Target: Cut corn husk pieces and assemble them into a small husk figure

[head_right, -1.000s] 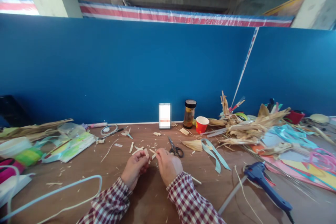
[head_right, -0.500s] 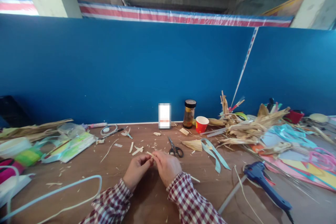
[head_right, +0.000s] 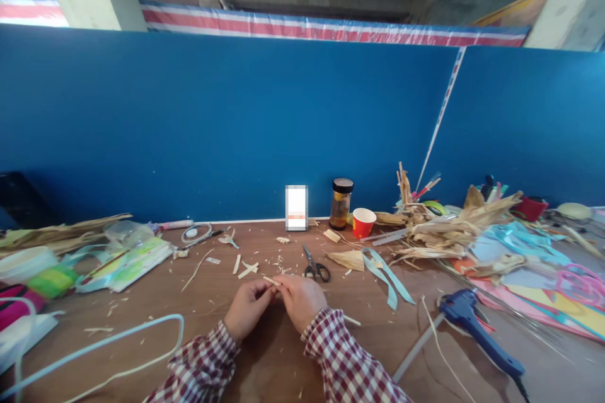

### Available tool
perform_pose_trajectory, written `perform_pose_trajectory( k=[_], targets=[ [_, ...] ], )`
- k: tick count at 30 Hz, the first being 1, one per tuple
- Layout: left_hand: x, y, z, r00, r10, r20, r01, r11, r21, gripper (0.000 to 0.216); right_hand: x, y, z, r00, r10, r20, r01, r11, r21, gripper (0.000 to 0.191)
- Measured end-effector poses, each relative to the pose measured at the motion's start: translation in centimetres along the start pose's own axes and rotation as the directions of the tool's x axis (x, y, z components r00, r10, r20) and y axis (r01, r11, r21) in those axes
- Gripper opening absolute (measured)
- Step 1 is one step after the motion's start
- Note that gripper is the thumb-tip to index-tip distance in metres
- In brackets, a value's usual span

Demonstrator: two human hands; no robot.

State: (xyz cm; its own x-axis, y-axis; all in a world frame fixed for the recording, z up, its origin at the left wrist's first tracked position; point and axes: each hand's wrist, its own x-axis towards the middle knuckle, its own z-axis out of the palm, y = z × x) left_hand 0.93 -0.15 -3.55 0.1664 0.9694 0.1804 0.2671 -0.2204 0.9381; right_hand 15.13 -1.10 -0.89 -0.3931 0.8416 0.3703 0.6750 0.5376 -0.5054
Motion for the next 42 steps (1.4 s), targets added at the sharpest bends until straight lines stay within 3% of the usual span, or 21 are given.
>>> perform_pose_trajectory(
  k=[4,7,10,12,15,17,22,27,30,35,42],
  targets=[
    [-0.2,0.0,0.2,0.999,-0.025,0.02,0.025,0.999,0.026,0.03,0.3,0.9,-0.6,0.998,0.055,-0.034,-0.059,0.986,-0.153,0.027],
    [-0.3,0.0,0.3,0.994,-0.086,0.064,0.088,0.996,-0.017,0.03,0.5,3.0,-2.2,0.971,0.193,-0.142,-0.226,0.937,-0.267,0.028],
    [0.0,-0.3,0.1,0.986,-0.163,0.034,0.165,0.981,-0.099,0.032,0.5,4.6,-3.5,0.914,0.288,-0.288,-0.342,0.926,-0.159,0.03],
    [0.2,-0.4,-0.1,0.979,-0.203,-0.013,0.199,0.968,-0.153,0.035,0.5,4.4,-3.3,0.927,0.235,-0.294,-0.261,0.964,-0.05,0.033],
    [0.3,-0.3,-0.2,0.98,-0.197,-0.043,0.184,0.962,-0.203,0.036,0.4,2.5,-1.8,0.985,0.078,-0.154,-0.071,0.996,0.052,0.037],
    [0.2,0.0,-0.2,0.985,-0.17,-0.027,0.16,0.964,-0.214,0.034,0.3,1.3,-0.7,0.995,0.034,-0.093,-0.026,0.996,0.082,0.036],
    [-0.1,0.3,0.1,0.988,-0.155,-0.008,0.151,0.969,-0.197,0.029,0.2,0.5,-0.3,0.996,0.068,-0.059,-0.06,0.99,0.128,0.029],
    [0.3,-0.2,-0.2,0.976,-0.203,-0.081,0.181,0.959,-0.218,0.029,0.1,0.4,-0.9,0.997,0.064,-0.034,-0.054,0.97,0.238,0.035],
    [0.2,-0.3,-0.2,0.982,-0.172,-0.077,0.153,0.966,-0.211,0.028,0.0,0.3,-0.7,0.998,0.056,-0.024,-0.051,0.983,0.174,0.039],
    [-0.2,0.3,0.2,0.997,-0.073,0.003,0.072,0.988,-0.136,0.027,0.0,0.4,-0.7,0.999,0.03,-0.02,-0.028,0.997,0.065,0.023],
    [-0.2,0.0,0.3,0.978,-0.206,-0.039,0.197,0.965,-0.171,0.031,0.1,0.4,-1.1,0.997,0.037,-0.069,-0.036,0.999,0.021,0.028]
  ],
)
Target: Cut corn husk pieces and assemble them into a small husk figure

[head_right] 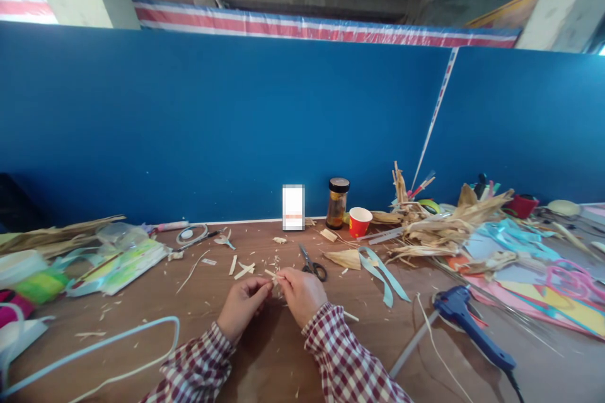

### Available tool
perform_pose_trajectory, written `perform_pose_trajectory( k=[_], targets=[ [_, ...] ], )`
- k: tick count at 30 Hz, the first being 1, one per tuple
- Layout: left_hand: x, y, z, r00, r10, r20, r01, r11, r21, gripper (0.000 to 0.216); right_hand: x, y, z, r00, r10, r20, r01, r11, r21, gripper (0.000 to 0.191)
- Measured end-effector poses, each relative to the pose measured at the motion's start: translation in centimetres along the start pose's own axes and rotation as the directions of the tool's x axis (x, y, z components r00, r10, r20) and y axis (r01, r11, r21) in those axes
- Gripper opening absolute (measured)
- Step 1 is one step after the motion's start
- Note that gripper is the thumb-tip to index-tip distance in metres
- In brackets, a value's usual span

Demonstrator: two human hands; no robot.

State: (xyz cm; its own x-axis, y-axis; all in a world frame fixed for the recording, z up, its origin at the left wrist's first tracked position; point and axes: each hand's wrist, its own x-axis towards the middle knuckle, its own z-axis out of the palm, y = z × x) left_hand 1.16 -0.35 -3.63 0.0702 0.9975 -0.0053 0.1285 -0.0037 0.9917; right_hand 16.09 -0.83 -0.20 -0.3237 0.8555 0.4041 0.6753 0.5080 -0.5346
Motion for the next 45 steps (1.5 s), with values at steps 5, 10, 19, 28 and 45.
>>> perform_pose_trajectory(
  k=[5,10,19,28,45],
  targets=[
    [0.0,0.0,0.0,0.996,0.093,-0.004,-0.092,0.99,0.106,0.028,0.2,1.0,0.2,0.999,0.026,-0.029,-0.029,0.994,-0.104,0.029],
    [0.5,0.6,-1.6,0.98,0.166,-0.112,-0.132,0.957,0.258,0.029,0.6,3.1,-1.5,0.95,0.239,-0.202,-0.288,0.921,-0.264,0.028],
    [0.6,0.7,-2.7,0.969,0.126,-0.212,0.08,0.655,0.751,0.026,0.2,1.2,0.2,0.979,0.138,-0.149,-0.178,0.935,-0.307,0.028],
    [-0.5,2.0,-0.9,0.983,0.177,-0.048,-0.055,0.535,0.843,0.025,0.1,1.6,0.5,0.982,0.145,-0.122,-0.176,0.936,-0.305,0.029],
    [-0.5,2.5,-1.3,0.978,0.183,-0.096,-0.018,0.539,0.842,0.023,-0.1,1.7,1.0,0.99,0.092,-0.104,-0.118,0.953,-0.28,0.032]
  ],
)
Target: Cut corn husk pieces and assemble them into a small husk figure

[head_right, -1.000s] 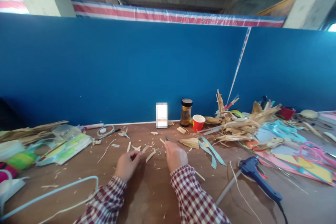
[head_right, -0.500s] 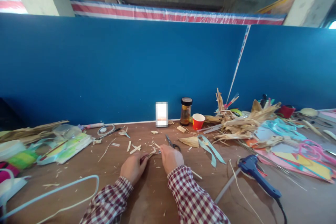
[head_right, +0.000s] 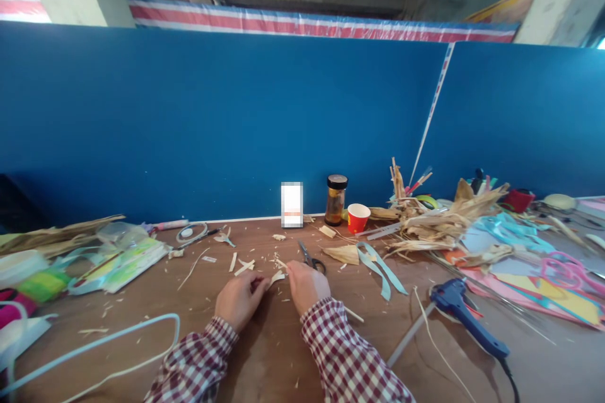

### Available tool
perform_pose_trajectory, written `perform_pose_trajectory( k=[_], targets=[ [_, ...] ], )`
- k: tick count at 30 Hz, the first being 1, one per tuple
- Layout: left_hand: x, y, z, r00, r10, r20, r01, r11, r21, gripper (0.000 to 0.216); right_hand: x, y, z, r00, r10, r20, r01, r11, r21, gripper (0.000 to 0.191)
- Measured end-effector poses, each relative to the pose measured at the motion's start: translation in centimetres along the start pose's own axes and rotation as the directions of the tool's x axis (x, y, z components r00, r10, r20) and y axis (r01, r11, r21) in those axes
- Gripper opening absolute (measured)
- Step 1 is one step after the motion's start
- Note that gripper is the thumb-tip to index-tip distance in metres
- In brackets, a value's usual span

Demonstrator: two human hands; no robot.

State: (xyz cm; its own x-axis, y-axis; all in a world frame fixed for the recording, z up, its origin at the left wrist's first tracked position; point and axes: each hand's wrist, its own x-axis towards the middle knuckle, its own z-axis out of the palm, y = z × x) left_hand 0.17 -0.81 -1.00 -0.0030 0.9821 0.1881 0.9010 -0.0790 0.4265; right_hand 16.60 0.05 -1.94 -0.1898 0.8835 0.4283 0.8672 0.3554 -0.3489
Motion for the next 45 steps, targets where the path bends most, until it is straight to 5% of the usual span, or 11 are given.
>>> perform_pose_trajectory(
  k=[4,11,20,23,25,27,30,39,45],
  targets=[
    [0.9,-2.2,-1.0,0.982,-0.076,-0.173,0.094,0.991,0.096,0.029,0.0,0.1,0.1,1.0,0.003,0.005,-0.003,1.0,-0.002,0.031],
    [1.9,-4.4,-0.9,0.982,-0.187,-0.008,0.183,0.955,0.231,0.026,0.0,0.1,0.3,1.0,-0.001,0.001,0.001,1.0,0.001,0.028],
    [1.9,-4.6,-0.6,0.982,-0.174,-0.068,0.182,0.973,0.142,0.019,0.0,0.0,0.3,1.0,0.004,0.007,-0.004,1.0,0.021,0.028],
    [1.9,-4.2,-0.2,0.976,-0.164,-0.143,0.153,0.984,-0.087,0.016,0.1,0.1,0.4,1.0,0.009,-0.01,-0.009,0.999,0.053,0.026],
    [1.8,-3.6,0.6,0.977,-0.19,-0.097,0.134,0.9,-0.415,0.014,0.1,0.1,0.4,1.0,-0.001,-0.009,0.002,0.997,0.081,0.026],
    [1.6,-2.7,1.6,0.972,-0.226,0.056,0.19,0.631,-0.752,0.016,0.1,-0.1,0.4,1.0,-0.019,0.005,0.018,0.994,0.11,0.028],
    [1.1,-1.4,2.8,0.97,-0.157,0.186,0.231,0.35,-0.908,0.022,-0.1,-0.5,0.3,0.998,-0.044,0.036,0.038,0.989,0.146,0.032],
    [0.2,-0.2,2.8,0.982,0.069,0.175,0.144,0.326,-0.934,0.018,0.1,-0.6,0.3,0.997,0.008,0.074,-0.035,0.931,0.364,0.044],
    [0.0,0.1,2.7,0.975,0.099,0.197,0.155,0.329,-0.932,0.022,0.2,-1.0,-0.8,0.995,-0.042,0.086,0.006,0.924,0.383,0.021]
  ],
)
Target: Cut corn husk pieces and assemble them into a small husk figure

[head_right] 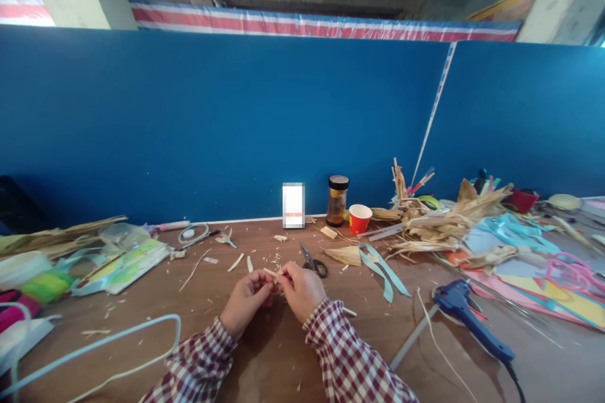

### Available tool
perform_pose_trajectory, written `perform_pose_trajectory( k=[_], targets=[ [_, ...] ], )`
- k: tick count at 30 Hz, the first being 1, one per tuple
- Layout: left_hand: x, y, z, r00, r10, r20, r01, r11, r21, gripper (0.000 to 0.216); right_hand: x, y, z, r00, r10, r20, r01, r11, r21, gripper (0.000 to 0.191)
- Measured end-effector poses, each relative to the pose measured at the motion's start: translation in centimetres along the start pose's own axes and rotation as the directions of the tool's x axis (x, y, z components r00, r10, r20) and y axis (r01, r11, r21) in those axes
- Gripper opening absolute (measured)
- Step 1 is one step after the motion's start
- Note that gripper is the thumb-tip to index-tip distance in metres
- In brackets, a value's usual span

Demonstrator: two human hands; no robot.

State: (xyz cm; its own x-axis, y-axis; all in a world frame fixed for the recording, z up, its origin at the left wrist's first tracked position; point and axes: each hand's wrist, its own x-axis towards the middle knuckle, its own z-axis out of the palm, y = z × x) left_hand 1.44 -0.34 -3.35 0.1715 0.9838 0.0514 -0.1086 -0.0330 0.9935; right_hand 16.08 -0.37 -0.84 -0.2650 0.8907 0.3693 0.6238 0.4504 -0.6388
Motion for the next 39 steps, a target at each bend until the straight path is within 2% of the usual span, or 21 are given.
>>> perform_pose_trajectory(
  k=[4,7,12,17,20,23,25,27,31,35,39],
  targets=[
    [-0.2,0.4,0.0,0.997,-0.054,0.056,0.051,0.997,0.054,0.029,-0.1,-0.5,-0.1,1.0,-0.011,-0.009,0.011,1.0,-0.029,0.023],
    [-0.2,0.5,-0.2,0.995,-0.021,0.102,0.007,0.99,0.141,0.028,-0.2,-0.4,0.0,1.0,-0.025,0.011,0.025,0.999,-0.043,0.024],
    [-0.3,0.2,-0.4,0.994,0.052,0.097,-0.081,0.941,0.33,0.032,-0.3,0.0,0.0,0.999,-0.036,0.025,0.039,0.988,-0.148,0.025],
    [-0.3,0.2,-0.3,0.997,-0.005,0.072,-0.02,0.94,0.34,0.033,-0.1,-0.5,-0.2,0.999,-0.033,0.003,0.032,0.966,-0.257,0.026],
    [-0.5,0.5,-0.2,0.998,-0.033,0.059,0.014,0.957,0.289,0.033,0.2,-0.4,-0.7,0.998,0.009,-0.055,-0.027,0.943,-0.333,0.027],
    [-0.6,0.8,0.1,0.996,-0.035,0.078,0.015,0.97,0.242,0.033,0.5,0.7,-1.7,0.98,0.118,-0.162,-0.173,0.904,-0.392,0.026],
    [-0.6,0.8,0.1,0.997,-0.031,0.066,0.016,0.978,0.21,0.033,0.6,1.5,-2.2,0.966,0.143,-0.216,-0.21,0.919,-0.334,0.025],
    [-0.4,0.7,0.1,0.999,-0.024,0.023,0.019,0.984,0.176,0.034,0.5,1.7,-2.2,0.97,0.107,-0.22,-0.153,0.966,-0.207,0.027],
    [0.0,0.5,-0.2,0.998,0.007,-0.068,0.002,0.99,0.139,0.032,0.0,0.5,-1.0,0.996,-0.025,-0.085,0.026,1.0,0.002,0.042],
    [0.0,0.2,-0.3,0.999,0.037,-0.012,-0.033,0.974,0.222,0.031,-0.2,-0.2,0.1,0.998,-0.049,0.035,0.048,0.999,0.017,0.046],
    [-0.2,-0.3,-0.3,0.996,0.043,0.078,-0.064,0.951,0.301,0.032,-0.1,0.1,0.0,0.997,-0.008,0.077,0.008,1.0,0.0,0.033]
  ],
)
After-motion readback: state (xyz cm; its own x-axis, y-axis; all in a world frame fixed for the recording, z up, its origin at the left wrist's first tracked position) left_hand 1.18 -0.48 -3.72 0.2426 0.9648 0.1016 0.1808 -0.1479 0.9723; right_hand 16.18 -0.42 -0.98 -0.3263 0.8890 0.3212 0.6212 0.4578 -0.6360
